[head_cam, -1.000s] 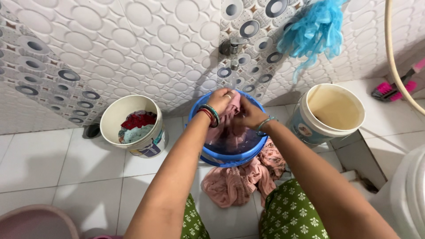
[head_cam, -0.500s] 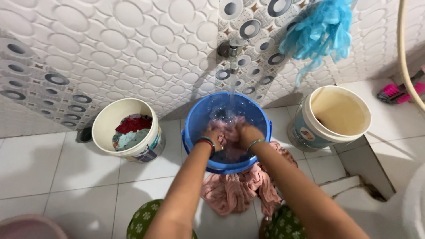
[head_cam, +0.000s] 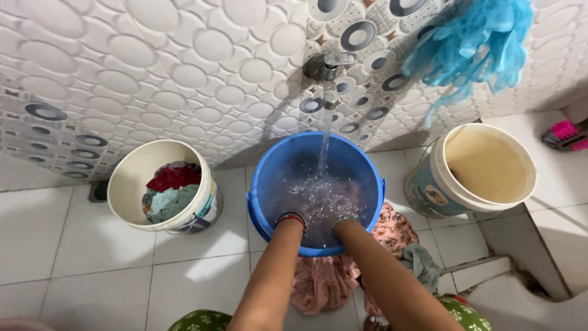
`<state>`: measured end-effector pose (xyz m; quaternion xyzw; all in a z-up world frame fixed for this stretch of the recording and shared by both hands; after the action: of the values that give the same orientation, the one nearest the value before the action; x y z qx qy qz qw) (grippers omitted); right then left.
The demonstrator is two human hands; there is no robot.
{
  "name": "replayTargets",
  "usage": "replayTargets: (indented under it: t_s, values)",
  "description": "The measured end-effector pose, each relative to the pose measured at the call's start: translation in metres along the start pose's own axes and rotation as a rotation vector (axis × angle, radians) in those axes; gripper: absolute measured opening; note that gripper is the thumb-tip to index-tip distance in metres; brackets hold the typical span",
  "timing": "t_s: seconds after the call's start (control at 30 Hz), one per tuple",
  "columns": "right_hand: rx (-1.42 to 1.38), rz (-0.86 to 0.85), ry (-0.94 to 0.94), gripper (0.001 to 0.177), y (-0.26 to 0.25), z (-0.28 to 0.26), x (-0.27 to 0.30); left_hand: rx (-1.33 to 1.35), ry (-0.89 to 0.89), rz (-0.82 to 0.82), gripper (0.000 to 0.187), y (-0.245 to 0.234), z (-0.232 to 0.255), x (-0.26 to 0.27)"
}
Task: The person washes several pieces of clothing by hand in a blue bucket filled with water. They scrub and rinse each item individually, then transfer the washed clothes into a white bucket.
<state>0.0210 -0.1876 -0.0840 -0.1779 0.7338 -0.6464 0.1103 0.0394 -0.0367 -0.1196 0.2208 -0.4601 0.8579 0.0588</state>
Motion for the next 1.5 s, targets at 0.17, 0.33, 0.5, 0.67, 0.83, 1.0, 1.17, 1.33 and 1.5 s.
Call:
replayTargets:
  t_s: [0.17, 0.33, 0.5, 0.67, 0.83, 1.0, 1.17, 1.33, 1.5]
  values:
    - [-0.246, 0.043, 0.111, 0.047, -0.044, -0.007, 0.001, 0.033, 0.086, 0.089, 0.041, -0.037, 0.011, 0.024]
    - [-0.6, 0.456, 0.18, 0.035, -0.111, 0.018, 0.012, 0.198, 0.127, 0.212, 0.03, -0.128, 0.008, 0.039]
    - [-0.673, 0.617, 0.047, 0.033, -0.164, 0.028, 0.012, 0.131, 0.266, 0.321, 0.04, -0.199, 0.031, 0.06]
    - [-0.857, 0.626, -0.115, 0.039, -0.2, 0.003, -0.004, 0.574, 0.551, 0.416, 0.022, -0.218, 0.071, 0.071]
    - [-0.627, 0.307, -0.17, 0.081, -0.184, -0.018, -0.015, 0.705, 0.616, 0.041, 0.014, -0.178, 0.09, 0.067]
    - [-0.365, 0.232, -0.113, 0.044, -0.115, -0.014, -0.018, 0.171, 0.399, 0.096, 0.032, -0.137, 0.058, 0.051]
    - [-0.265, 0.019, -0.006, 0.043, -0.047, -0.007, -0.017, -0.062, 0.285, 0.002, 0.06, -0.091, 0.038, 0.043]
    - [-0.151, -0.1, 0.024, 0.041, -0.014, -0.003, -0.025, -0.3, 0.144, -0.223, 0.084, -0.069, 0.031, 0.036]
    - [-0.177, -0.022, 0.054, 0.042, -0.032, -0.008, -0.021, -0.167, 0.179, -0.216, 0.111, -0.053, 0.026, 0.03]
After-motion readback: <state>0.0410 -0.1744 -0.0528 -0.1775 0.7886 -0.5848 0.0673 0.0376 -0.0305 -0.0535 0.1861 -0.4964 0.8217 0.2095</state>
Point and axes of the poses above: each hand's wrist, its own x-axis away from the middle knuckle, its own y-axis out of the palm, z = x × y, the point moved 1 cm from there along -x, towards the middle knuckle, and after that the axes turned 11 degrees about -y, right-handed, at the moved point
